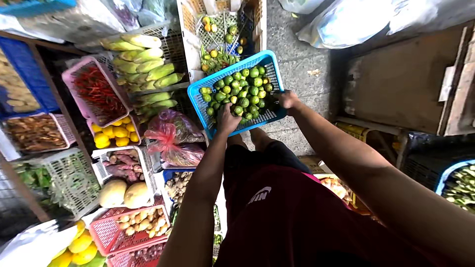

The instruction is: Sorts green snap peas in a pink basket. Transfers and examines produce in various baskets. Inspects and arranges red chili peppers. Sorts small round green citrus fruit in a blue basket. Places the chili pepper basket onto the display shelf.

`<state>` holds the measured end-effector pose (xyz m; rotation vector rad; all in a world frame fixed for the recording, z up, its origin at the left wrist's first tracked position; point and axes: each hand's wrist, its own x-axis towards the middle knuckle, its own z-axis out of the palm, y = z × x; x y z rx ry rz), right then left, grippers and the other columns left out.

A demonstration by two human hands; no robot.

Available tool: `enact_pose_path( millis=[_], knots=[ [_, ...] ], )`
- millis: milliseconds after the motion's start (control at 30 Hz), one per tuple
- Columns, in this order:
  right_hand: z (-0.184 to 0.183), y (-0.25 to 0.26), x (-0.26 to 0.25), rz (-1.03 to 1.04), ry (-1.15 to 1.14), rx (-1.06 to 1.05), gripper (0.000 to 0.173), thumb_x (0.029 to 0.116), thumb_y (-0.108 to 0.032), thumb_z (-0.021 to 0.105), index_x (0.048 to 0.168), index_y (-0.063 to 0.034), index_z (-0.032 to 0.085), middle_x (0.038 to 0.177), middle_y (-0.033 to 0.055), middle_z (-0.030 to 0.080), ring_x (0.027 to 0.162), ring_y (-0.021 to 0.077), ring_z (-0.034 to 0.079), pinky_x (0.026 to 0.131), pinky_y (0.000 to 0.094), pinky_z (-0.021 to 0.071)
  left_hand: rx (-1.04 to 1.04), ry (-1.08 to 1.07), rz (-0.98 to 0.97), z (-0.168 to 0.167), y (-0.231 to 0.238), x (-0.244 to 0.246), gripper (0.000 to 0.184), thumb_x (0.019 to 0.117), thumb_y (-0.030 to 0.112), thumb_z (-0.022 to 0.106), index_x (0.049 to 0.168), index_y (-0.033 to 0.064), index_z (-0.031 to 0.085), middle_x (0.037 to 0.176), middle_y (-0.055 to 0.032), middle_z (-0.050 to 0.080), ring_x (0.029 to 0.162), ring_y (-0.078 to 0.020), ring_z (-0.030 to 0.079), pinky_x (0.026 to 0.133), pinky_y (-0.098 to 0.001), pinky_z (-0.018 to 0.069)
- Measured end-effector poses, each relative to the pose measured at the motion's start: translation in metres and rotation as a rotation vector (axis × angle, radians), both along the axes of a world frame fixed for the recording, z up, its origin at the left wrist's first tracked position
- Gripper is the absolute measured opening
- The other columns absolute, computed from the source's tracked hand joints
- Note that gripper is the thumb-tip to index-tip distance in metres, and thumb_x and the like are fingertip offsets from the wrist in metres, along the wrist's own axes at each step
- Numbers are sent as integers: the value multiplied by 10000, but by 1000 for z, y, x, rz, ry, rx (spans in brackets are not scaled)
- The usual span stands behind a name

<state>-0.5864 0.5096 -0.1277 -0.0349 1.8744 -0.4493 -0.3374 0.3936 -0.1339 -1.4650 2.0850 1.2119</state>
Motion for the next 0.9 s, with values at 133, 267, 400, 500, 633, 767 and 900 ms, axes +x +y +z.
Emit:
enact_pose_path(
  millis=[133, 267, 400, 500, 633, 767, 900],
  knots=[
    [1, 1, 3, -25, 18, -16, 396, 1015, -371, 598, 1244, -56, 669, 1155, 209, 685, 1071, 356, 663, 925, 611, 531, -58, -50, -91, 3, 2, -4, 704, 779, 353, 826, 1392, 111, 579, 1445, -175, 535, 1326, -347, 537, 1074, -556, 483],
    [-3, 1, 1, 19, 17, -8, 398, 1025, -366, 585, 1251, -48, 663, 1175, 207, 682, 1095, 356, 653, 939, 610, 518, -57, 39, -40, 0, 4, -1, 675, 768, 288, 844, 1349, 71, 578, 1373, -149, 593, 1278, -304, 576, 1076, -503, 491],
    [0, -1, 1, -18, 14, -17, 356, 1019, -338, 586, 1226, -64, 680, 1141, 180, 693, 1049, 320, 668, 907, 578, 538, -62, 107, -67, 5, 4, -13, 643, 763, 200, 845, 1338, 66, 591, 1395, -160, 551, 1235, -296, 603, 1018, -466, 548],
    [3, -2, 3, -72, 11, -27, 343, 1018, -322, 598, 1216, -53, 674, 1127, 179, 688, 1028, 310, 667, 891, 563, 542, -77, 104, -97, 5, 13, -20, 717, 784, 135, 820, 1430, 80, 514, 1445, -161, 545, 1276, -307, 598, 1034, -478, 543],
    [-2, 1, 1, -90, -4, -33, 377, 1014, -342, 615, 1240, -44, 661, 1141, 184, 687, 1046, 317, 668, 903, 565, 545, -30, 65, -76, 0, 9, -22, 651, 809, 156, 798, 1404, 117, 538, 1412, -144, 584, 1260, -306, 615, 1013, -514, 548],
    [-1, -1, 1, -81, 5, -32, 371, 1020, -346, 609, 1236, -50, 667, 1136, 185, 689, 1049, 316, 667, 905, 567, 543, -45, 126, -19, -7, 13, -20, 623, 809, 127, 784, 1385, 116, 548, 1391, -143, 585, 1251, -299, 611, 1000, -502, 554],
    [-1, -1, 2, -94, 9, -17, 367, 1016, -337, 617, 1236, -48, 666, 1151, 182, 684, 1061, 322, 658, 911, 573, 533, 64, 163, 41, -8, 15, -23, 773, 816, 179, 803, 1514, 111, 478, 1476, -162, 533, 1347, -298, 546, 1098, -496, 491]
  ],
)
